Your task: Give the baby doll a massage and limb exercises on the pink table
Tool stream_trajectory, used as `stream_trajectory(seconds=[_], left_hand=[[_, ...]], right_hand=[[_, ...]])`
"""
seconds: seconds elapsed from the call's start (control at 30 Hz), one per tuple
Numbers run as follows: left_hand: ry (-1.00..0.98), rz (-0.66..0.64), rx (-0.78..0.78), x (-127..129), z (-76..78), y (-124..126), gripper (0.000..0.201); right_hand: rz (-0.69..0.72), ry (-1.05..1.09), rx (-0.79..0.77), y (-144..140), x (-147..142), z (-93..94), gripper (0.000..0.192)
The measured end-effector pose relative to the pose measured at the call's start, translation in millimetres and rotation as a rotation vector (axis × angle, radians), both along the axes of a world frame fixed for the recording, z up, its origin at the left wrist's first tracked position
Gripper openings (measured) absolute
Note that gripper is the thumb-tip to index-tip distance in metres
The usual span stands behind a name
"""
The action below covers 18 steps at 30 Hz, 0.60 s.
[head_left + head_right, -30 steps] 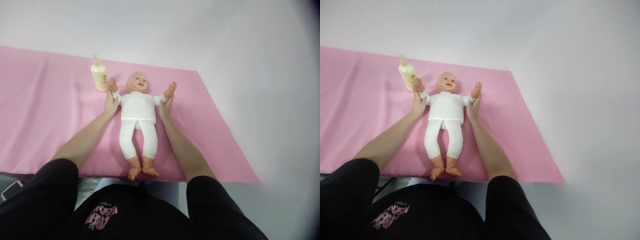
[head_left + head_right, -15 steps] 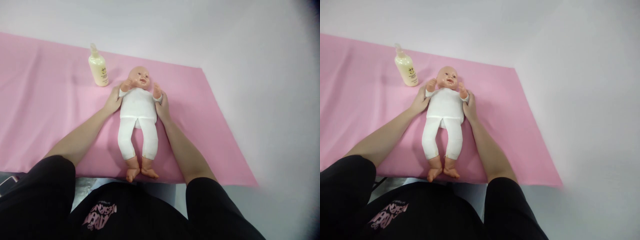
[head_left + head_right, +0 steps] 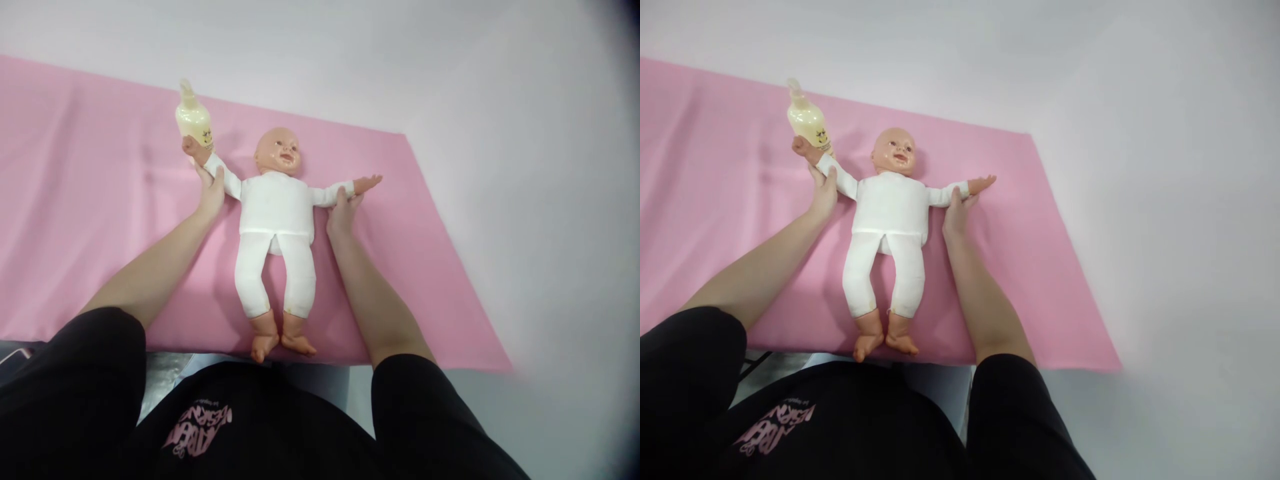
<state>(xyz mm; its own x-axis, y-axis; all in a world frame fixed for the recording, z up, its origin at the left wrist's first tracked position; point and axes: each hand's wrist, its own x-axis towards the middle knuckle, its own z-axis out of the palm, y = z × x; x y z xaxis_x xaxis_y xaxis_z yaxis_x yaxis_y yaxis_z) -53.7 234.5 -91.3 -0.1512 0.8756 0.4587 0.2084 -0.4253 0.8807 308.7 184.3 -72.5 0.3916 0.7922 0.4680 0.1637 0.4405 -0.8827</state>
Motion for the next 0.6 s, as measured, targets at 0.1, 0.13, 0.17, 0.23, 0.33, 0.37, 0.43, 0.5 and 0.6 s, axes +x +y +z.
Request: stream_trajectory(seconds=[0.1,0.13,0.17,0.23,0.33,0.37,0.43,0.5,0.6], left_hand=[[0.091,-0.057,0.033,7,9.2,-11,0.088],[0.16,-0.1,0.052,10,12.8,-16,0.087],[0.239,-0.147,0.073,13,16.5,-20,0.083],[0.401,-0.24,0.12,19,23.7,-28,0.072],[0.561,-0.302,0.169,25,31.5,-36,0.058],[0.587,-0.304,0.175,26,32.9,-37,0.057],[0.614,-0.299,0.179,27,34.1,-38,0.058],[0.627,-0.3,0.171,27,34.2,-38,0.059],[0.608,-0.299,0.156,25,34.4,-38,0.059]], right_hand=[[0.003,-0.109,0.043,-7,-7,6.6,0.075],[0.029,-0.166,0.047,-8,-9,6.9,0.075],[0.065,-0.228,0.043,-9,-11,6.5,0.073],[0.151,-0.36,0.029,-11,-14,4.7,0.061],[0.239,-0.537,0.04,-13,-17,4.1,0.049],[0.247,-0.57,0.039,-14,-18,4.8,0.049],[0.248,-0.595,0.031,-16,-19,6.9,0.051],[0.244,-0.595,0.029,-16,-19,7.9,0.052],[0.241,-0.564,0.04,-15,-18,4.6,0.051]])
